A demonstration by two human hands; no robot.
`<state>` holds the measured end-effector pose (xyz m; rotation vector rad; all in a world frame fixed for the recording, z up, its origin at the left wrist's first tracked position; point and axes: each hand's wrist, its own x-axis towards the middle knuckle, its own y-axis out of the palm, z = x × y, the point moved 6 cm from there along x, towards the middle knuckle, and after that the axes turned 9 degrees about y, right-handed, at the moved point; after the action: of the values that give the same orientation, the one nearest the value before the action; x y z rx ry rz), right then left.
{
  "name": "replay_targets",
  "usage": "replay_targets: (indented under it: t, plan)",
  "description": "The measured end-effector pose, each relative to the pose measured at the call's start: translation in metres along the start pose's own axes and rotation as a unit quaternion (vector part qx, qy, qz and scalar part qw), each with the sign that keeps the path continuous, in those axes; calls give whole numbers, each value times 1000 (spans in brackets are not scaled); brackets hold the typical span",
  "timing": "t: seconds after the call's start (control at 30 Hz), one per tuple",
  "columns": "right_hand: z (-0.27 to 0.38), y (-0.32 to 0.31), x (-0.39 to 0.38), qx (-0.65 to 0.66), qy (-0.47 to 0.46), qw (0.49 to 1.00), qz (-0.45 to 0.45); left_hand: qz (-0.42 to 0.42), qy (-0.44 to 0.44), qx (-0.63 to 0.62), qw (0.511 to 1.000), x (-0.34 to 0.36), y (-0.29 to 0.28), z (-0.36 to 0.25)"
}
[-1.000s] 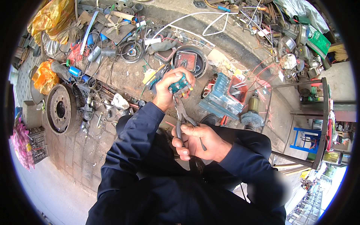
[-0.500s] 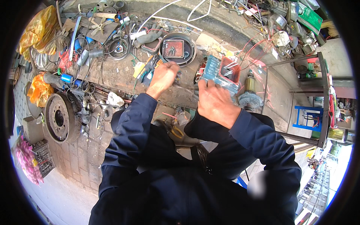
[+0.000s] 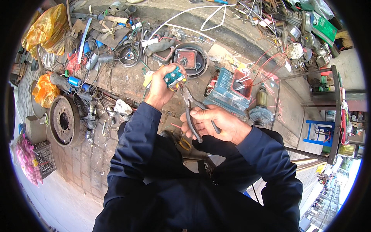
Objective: The person sits and uses pliers and wire cutters to strip, bend, and insert wires into a small blue electrical connector. They repeatedly adjust the wires and the connector housing, then place the connector on the floor.
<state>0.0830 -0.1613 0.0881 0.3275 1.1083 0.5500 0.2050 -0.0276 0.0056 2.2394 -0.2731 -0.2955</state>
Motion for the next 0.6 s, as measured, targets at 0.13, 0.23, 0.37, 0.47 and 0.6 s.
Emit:
replay_targets:
  t: [0.13, 0.23, 0.37, 0.47, 0.6]
  plan:
    - [1, 1, 0, 33, 9, 999, 15, 40, 26, 13, 999, 0, 6, -2]
    - [0, 0, 0, 26, 10, 999, 22, 57, 42, 19, 997, 0, 10, -3]
    - [-1, -1, -1, 3, 11, 1000, 21, 74, 38, 33, 996, 0, 12, -3]
    - [-1, 0, -2, -7, 16, 1000, 21, 77, 23, 49, 996, -2, 12, -4]
    - [-1, 1, -5, -10, 18, 1000, 24, 96, 20, 80, 992, -4, 15, -5]
